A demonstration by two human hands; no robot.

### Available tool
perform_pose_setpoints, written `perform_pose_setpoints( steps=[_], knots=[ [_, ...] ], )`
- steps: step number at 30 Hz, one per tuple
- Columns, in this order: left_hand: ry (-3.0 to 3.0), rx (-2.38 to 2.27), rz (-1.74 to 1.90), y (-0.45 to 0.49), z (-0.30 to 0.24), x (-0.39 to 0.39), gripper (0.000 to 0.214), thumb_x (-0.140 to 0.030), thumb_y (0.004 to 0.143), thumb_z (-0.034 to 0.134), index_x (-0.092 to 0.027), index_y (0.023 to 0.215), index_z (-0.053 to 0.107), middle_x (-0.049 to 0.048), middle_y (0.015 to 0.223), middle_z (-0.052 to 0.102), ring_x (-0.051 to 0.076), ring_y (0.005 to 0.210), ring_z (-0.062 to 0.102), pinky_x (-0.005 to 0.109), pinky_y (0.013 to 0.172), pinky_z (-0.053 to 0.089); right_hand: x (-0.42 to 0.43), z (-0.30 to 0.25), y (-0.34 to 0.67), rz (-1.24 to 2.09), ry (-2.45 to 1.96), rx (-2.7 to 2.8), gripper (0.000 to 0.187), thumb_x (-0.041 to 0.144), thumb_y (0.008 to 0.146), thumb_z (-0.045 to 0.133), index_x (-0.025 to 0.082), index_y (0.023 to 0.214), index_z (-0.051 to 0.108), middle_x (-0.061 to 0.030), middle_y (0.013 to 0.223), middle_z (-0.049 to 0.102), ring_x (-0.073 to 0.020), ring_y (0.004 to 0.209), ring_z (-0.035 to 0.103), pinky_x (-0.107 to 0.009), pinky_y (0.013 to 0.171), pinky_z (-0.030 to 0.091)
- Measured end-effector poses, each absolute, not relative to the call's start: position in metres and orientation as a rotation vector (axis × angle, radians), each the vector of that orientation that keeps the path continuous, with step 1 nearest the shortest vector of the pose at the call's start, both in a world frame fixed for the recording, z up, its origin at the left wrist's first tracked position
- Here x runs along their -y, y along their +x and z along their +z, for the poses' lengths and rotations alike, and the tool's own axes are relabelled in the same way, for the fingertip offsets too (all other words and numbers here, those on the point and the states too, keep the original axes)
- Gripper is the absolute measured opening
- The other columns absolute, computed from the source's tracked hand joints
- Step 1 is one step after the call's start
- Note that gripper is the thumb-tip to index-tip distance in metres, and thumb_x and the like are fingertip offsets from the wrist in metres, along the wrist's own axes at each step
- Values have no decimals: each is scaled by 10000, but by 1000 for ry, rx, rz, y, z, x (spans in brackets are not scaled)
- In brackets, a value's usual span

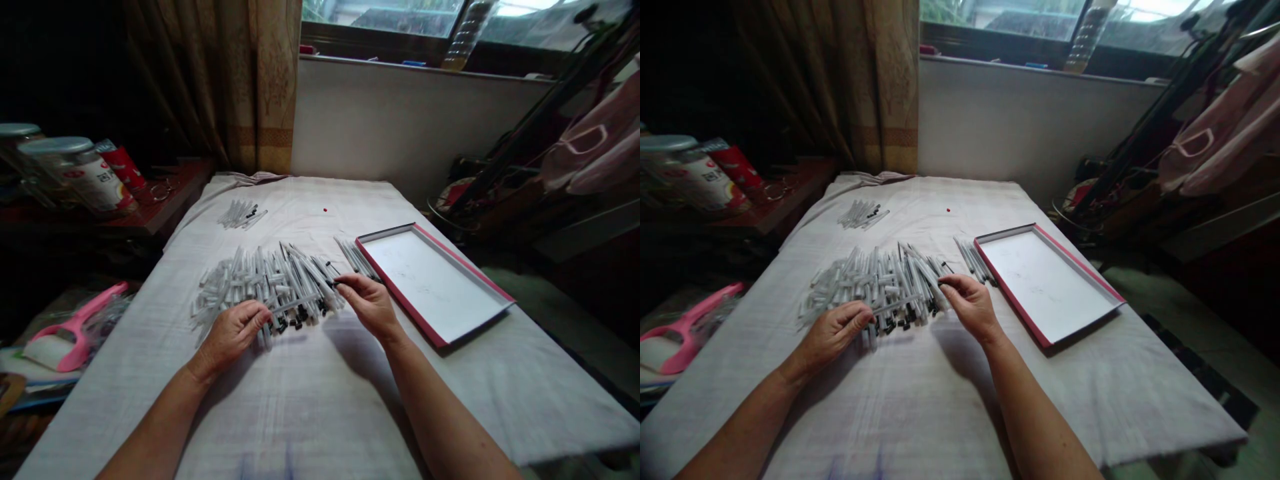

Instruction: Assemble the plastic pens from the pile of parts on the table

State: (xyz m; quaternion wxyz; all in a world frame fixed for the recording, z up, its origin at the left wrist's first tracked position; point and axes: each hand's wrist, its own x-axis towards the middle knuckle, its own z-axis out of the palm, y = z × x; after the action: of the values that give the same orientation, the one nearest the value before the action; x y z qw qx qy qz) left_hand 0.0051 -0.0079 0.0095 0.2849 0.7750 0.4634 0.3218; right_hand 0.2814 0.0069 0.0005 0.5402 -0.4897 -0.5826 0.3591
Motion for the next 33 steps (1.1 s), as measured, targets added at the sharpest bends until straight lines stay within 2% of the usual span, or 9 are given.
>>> perform_pose_setpoints(
  steps=[7,11,15,19,24,28,33],
  knots=[
    [1963,-1359,847,5,9,10,343,-509,890,500,-199,848,641,-33,633,600,125,583,548,220,571,419,-33,-9,284,446,-1441,1644,165,268,793,657,236,875,796,-80,906,783,-229,809,705,-369,789,544],
    [1983,-1375,863,4,6,10,310,-490,875,519,-206,861,642,-31,645,611,128,590,557,223,574,427,-33,-11,280,374,-1484,1690,189,242,791,654,252,917,794,-77,933,787,-243,834,716,-395,832,548],
    [1999,-1367,886,3,4,10,306,-496,876,526,-214,871,645,-23,660,628,139,606,576,237,589,448,-21,1,277,425,-1396,1651,178,266,821,633,257,907,788,-64,933,788,-230,834,712,-367,809,549],
    [2012,-1350,886,5,4,11,303,-493,872,537,-214,867,654,-21,676,642,135,608,586,235,596,449,-7,16,264,744,-1238,1613,220,364,842,637,215,893,791,-60,836,778,-201,751,696,-315,705,541],
    [2029,-1326,843,7,4,11,297,-477,888,520,-213,862,655,-25,684,643,127,611,586,223,594,437,0,18,249,998,-1184,1417,238,414,754,713,186,763,780,-45,667,741,-154,572,621,-266,540,489],
    [2042,-1386,802,0,6,8,323,-494,878,511,-208,875,659,-31,641,631,129,581,577,221,575,427,-5,20,253,1010,-1205,1189,328,503,703,757,175,696,744,-39,608,721,-118,471,559,-239,450,450],
    [1998,-1555,879,-17,7,2,376,-548,858,520,-205,882,672,-16,679,671,149,628,618,226,596,455,-18,27,271,852,-1211,891,395,553,694,740,168,774,696,-39,623,714,-95,436,528,-197,376,324]
  ],
)
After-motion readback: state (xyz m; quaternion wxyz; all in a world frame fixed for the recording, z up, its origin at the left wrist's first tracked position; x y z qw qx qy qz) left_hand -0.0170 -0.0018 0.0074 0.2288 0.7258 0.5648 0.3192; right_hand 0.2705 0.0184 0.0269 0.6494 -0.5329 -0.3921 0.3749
